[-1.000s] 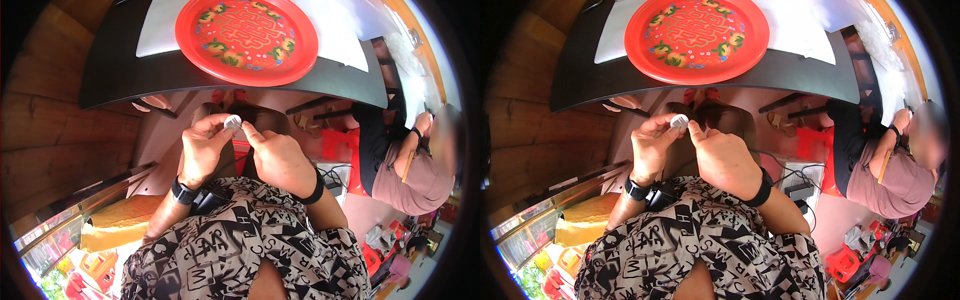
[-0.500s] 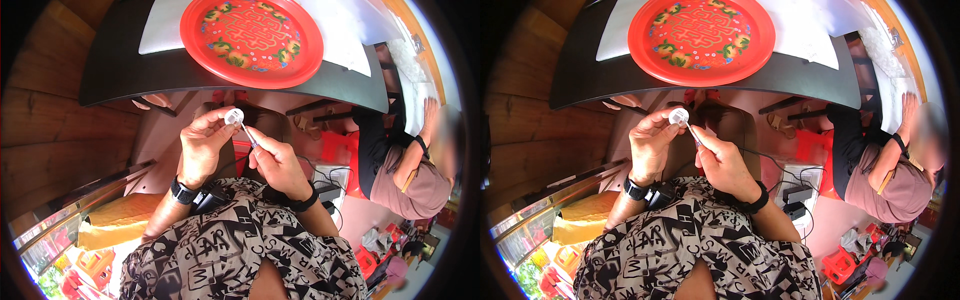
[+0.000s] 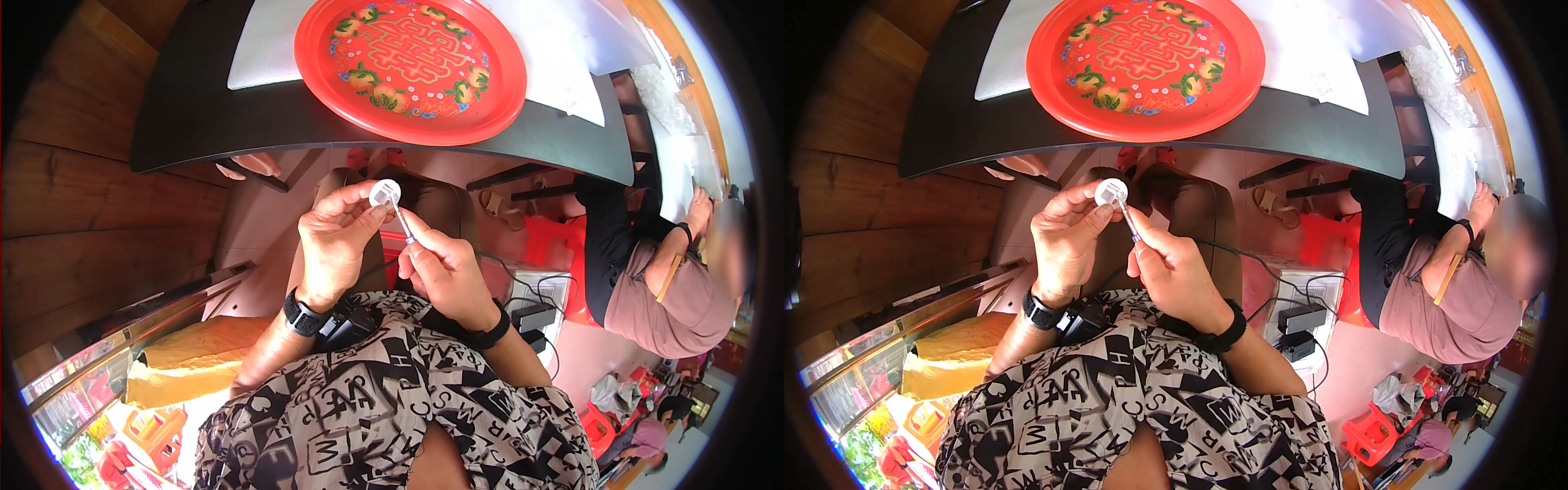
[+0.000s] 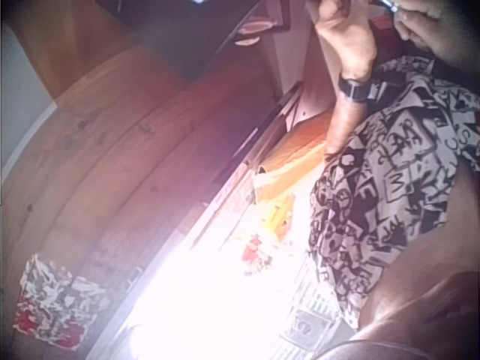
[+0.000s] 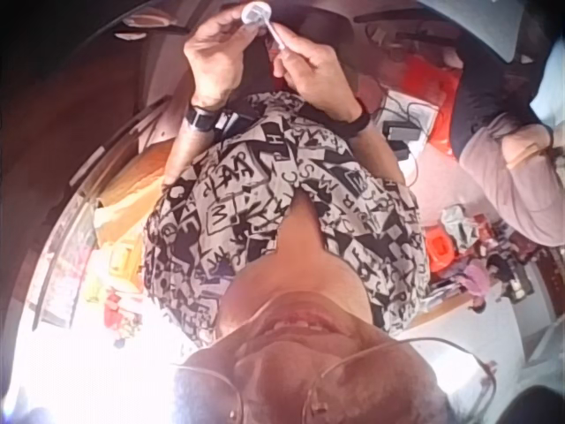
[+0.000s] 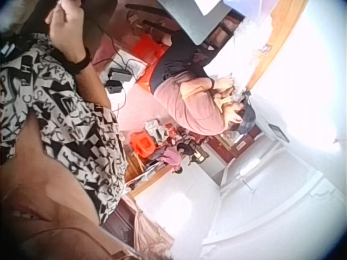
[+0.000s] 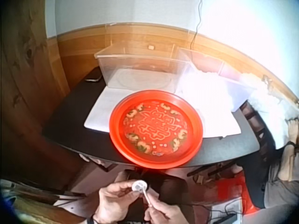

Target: Assembling small plastic parts using glue.

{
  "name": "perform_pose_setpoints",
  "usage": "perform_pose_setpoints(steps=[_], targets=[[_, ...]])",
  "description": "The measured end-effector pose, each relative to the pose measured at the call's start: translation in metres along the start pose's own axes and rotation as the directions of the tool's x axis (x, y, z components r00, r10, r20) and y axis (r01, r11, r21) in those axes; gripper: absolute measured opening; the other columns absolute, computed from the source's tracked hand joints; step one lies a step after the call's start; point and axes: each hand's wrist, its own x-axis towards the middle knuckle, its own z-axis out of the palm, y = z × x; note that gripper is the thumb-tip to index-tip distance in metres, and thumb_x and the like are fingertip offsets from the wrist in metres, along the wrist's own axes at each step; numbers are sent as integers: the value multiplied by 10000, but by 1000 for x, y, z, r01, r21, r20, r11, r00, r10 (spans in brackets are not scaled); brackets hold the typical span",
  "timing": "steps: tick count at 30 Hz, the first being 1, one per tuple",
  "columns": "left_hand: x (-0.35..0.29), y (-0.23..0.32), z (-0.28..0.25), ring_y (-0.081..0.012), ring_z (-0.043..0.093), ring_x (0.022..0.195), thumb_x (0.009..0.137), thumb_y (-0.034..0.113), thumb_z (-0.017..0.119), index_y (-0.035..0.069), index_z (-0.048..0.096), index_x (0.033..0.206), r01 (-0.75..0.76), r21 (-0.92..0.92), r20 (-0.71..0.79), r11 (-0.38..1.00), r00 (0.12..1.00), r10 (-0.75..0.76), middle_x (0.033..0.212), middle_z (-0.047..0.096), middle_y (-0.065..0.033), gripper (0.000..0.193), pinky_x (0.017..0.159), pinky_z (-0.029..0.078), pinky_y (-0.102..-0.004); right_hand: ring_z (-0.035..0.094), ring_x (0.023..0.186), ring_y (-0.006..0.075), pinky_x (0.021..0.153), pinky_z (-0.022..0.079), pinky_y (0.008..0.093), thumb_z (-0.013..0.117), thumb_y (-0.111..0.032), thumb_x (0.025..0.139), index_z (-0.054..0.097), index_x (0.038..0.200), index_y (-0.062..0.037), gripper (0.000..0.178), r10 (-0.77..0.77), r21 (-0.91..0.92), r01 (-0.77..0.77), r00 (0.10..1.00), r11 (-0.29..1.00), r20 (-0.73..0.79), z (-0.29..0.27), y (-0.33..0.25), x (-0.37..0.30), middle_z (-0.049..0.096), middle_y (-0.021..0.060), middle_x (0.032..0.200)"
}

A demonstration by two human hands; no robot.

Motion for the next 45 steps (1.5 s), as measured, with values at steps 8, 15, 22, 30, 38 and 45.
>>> perform_pose_setpoints(steps=[8, 15, 22, 30, 38, 45], targets=[[-1, -2, 0, -151, 627, 850, 825, -112, 567, -31, 587, 1078, -63, 33, -22, 997, 998, 64, 977, 647, -119, 267, 781, 534, -289, 498, 591, 100, 596, 449, 235, 422, 9, 883, 365, 1363, -11, 484, -245, -226, 238, 970, 945, 0, 9, 10, 3, 515, 54, 676], [0, -1, 5, -133, 615, 868, 823, -95, 585, -28, 621, 1033, -106, 199, -52, 974, 992, 118, 1021, 640, -102, 222, 774, 518, -257, 585, 582, 248, 554, 482, 312, 487, 44, 774, 400, 1318, 38, 550, -473, -628, 406, 878, 664, 68, 7, 8, 9, 565, 153, 702], [1, -5, 1, -148, 610, 898, 812, -111, 583, -40, 626, 1011, -99, 563, 3, 821, 993, 118, 1061, 628, -141, 216, 797, 515, -256, 611, 568, 272, 506, 483, 364, 556, -34, 695, 451, 1270, 46, 589, -210, -979, 178, 965, 95, 155, 12, -23, 6, 566, 155, 710], [6, -1, -3, -157, 611, 896, 819, -117, 557, -74, 600, 1010, 17, 416, -1, 909, 1000, -18, 1025, 630, -141, 201, 801, 520, -271, 600, 572, 245, 482, 472, 341, 560, -71, 694, 500, 1237, 22, 554, -190, -951, 274, 935, -144, 298, 1, -36, 10, 557, 104, 716], [5, 9, -11, -122, 601, 911, 824, -111, 564, -41, 596, 1047, 22, 85, 62, 996, 998, -27, 1002, 634, -85, 236, 808, 498, -242, 570, 621, 232, 524, 466, 345, 580, -39, 688, 561, 1197, -49, 510, -374, -936, 323, 893, 142, 252, -15, -43, 1, 524, 81, 706], [3, 10, -11, -123, 596, 922, 818, -119, 560, -45, 595, 1056, 31, 125, 76, 992, 996, -40, 1023, 627, -86, 252, 834, 492, -248, 523, 588, 250, 513, 444, 367, 607, 8, 660, 577, 1193, -79, 541, -430, -934, 342, 863, 108, 266, -11, -40, 1, 463, 82, 680]])
